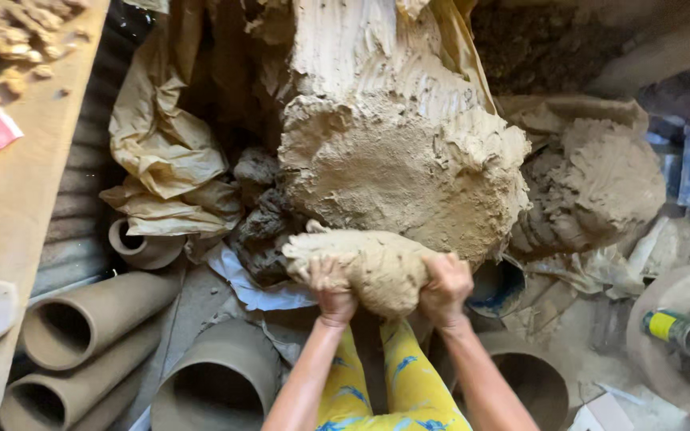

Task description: The person kneads a large mass of clay by hand, repeatedly folding and pressing it against a work surface covered in paper.

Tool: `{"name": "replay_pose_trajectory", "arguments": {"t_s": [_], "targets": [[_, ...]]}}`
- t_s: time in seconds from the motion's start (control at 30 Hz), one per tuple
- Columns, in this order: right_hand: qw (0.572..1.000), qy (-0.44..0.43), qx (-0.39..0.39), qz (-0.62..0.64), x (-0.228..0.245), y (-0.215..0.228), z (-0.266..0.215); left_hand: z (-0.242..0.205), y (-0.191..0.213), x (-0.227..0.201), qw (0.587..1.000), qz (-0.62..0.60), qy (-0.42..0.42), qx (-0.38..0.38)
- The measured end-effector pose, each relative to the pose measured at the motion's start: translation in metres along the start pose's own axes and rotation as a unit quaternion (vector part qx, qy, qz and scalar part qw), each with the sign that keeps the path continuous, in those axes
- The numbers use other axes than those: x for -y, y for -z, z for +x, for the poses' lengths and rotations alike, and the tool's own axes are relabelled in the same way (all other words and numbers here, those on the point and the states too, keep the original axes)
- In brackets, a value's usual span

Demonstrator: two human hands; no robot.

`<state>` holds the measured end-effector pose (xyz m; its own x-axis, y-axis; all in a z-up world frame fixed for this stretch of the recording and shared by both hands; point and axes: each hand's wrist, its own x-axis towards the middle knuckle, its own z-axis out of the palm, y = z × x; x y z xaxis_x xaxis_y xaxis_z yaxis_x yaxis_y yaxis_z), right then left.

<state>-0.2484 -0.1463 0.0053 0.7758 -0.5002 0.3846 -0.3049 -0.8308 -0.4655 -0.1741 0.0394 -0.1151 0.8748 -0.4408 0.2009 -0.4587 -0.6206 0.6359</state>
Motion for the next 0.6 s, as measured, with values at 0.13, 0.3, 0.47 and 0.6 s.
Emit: {"name": "replay_pose_trajectory", "arguments": {"t_s": [0.13, 0.3, 0.47, 0.6], "targets": [[0.975, 0.12, 0.122, -0.139, 0.02, 0.052, 0.117, 0.065, 0.043, -0.055, 0.996, -0.085, 0.02, 0.029], [0.954, 0.162, 0.114, -0.224, 0.034, -0.031, 0.208, 0.159, 0.075, -0.004, 0.87, 0.319, -0.115, 0.359], [0.961, 0.094, 0.125, -0.229, 0.054, -0.109, 0.063, 0.201, 0.111, 0.033, 0.936, 0.231, 0.007, 0.265], [0.935, -0.008, 0.349, -0.058, 0.023, -0.073, 0.065, 0.206, 0.099, -0.013, 0.949, 0.058, 0.038, 0.308]]}}
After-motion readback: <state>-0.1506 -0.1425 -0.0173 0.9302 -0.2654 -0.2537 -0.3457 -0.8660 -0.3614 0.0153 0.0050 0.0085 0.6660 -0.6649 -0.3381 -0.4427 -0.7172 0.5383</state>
